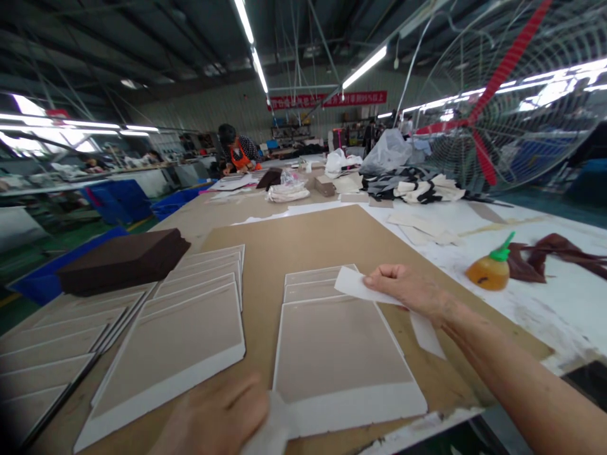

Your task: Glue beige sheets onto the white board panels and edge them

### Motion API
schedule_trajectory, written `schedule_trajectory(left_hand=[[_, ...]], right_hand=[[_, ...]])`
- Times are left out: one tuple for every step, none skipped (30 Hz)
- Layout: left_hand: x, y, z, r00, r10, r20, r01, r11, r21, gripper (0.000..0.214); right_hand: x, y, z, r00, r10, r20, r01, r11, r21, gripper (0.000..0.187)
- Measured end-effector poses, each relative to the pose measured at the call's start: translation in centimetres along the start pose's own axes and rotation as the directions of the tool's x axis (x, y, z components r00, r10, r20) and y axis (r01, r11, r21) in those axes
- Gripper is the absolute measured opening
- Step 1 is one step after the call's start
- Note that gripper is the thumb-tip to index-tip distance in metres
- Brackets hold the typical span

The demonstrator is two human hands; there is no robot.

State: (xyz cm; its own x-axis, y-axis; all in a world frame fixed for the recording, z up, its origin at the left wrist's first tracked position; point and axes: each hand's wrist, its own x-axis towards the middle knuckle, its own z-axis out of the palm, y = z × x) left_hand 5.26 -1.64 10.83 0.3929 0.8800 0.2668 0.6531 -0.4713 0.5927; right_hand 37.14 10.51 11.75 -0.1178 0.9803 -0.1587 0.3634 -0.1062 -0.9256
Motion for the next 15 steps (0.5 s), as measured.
schedule_trajectory(left_hand=[[0.6,0.1,0.8,0.992,0.054,0.111,-0.071,0.986,0.153,0.022],[1.3,0.2,1.4,0.968,0.066,0.240,-0.136,0.947,0.291,0.013],[2.0,0.3,2.0,0.940,0.038,0.340,-0.177,0.904,0.388,0.013],[2.6,0.3,2.5,0.912,-0.001,0.411,-0.201,0.870,0.450,0.022],[3.1,0.1,3.0,0.899,-0.025,0.438,-0.211,0.850,0.483,0.028],[3.6,-0.1,3.3,0.905,-0.036,0.425,-0.202,0.842,0.501,0.030],[3.9,-0.6,3.7,0.919,-0.031,0.392,-0.188,0.841,0.507,0.030],[4.1,-1.1,4.1,0.935,-0.017,0.355,-0.177,0.844,0.507,0.030],[4.3,-1.8,4.4,0.945,-0.003,0.328,-0.173,0.846,0.505,0.030],[4.3,-2.4,4.8,0.949,0.003,0.316,-0.170,0.848,0.502,0.031],[4.3,-3.1,5.1,0.949,0.006,0.315,-0.171,0.851,0.497,0.032],[4.3,-3.6,5.4,0.947,0.013,0.322,-0.177,0.855,0.487,0.032],[4.2,-4.1,5.7,0.947,0.023,0.321,-0.182,0.860,0.476,0.033],[4.1,-4.5,5.9,0.949,0.031,0.315,-0.183,0.865,0.467,0.033],[4.0,-4.8,6.1,0.951,0.034,0.306,-0.179,0.870,0.459,0.033]], right_hand=[[0.5,-0.2,0.7,0.999,0.002,0.054,0.001,0.999,-0.048,0.056],[0.9,-0.5,1.3,0.994,0.004,0.105,0.005,0.997,-0.081,0.057],[1.4,-0.7,2.0,0.989,0.005,0.150,0.010,0.995,-0.104,0.057],[1.8,-1.0,2.7,0.982,0.006,0.190,0.018,0.992,-0.124,0.057],[2.3,-1.2,3.4,0.976,0.004,0.219,0.028,0.989,-0.144,0.057],[2.7,-1.5,4.1,0.971,0.000,0.239,0.041,0.985,-0.167,0.056],[3.2,-1.7,4.8,0.967,-0.002,0.255,0.053,0.980,-0.194,0.055],[3.6,-1.9,5.4,0.963,-0.003,0.268,0.066,0.972,-0.225,0.052],[4.0,-2.0,6.0,0.960,-0.004,0.278,0.078,0.963,-0.257,0.050],[4.4,-2.1,6.6,0.958,-0.004,0.285,0.089,0.955,-0.284,0.047],[4.7,-2.2,7.2,0.958,-0.006,0.287,0.098,0.947,-0.307,0.044],[5.1,-2.2,7.7,0.957,-0.007,0.289,0.107,0.938,-0.331,0.042],[5.4,-2.2,8.1,0.957,-0.011,0.291,0.117,0.929,-0.350,0.039],[5.7,-2.2,8.5,0.956,-0.014,0.294,0.126,0.922,-0.366,0.036],[6.0,-2.1,8.8,0.954,-0.016,0.299,0.134,0.916,-0.379,0.034]])
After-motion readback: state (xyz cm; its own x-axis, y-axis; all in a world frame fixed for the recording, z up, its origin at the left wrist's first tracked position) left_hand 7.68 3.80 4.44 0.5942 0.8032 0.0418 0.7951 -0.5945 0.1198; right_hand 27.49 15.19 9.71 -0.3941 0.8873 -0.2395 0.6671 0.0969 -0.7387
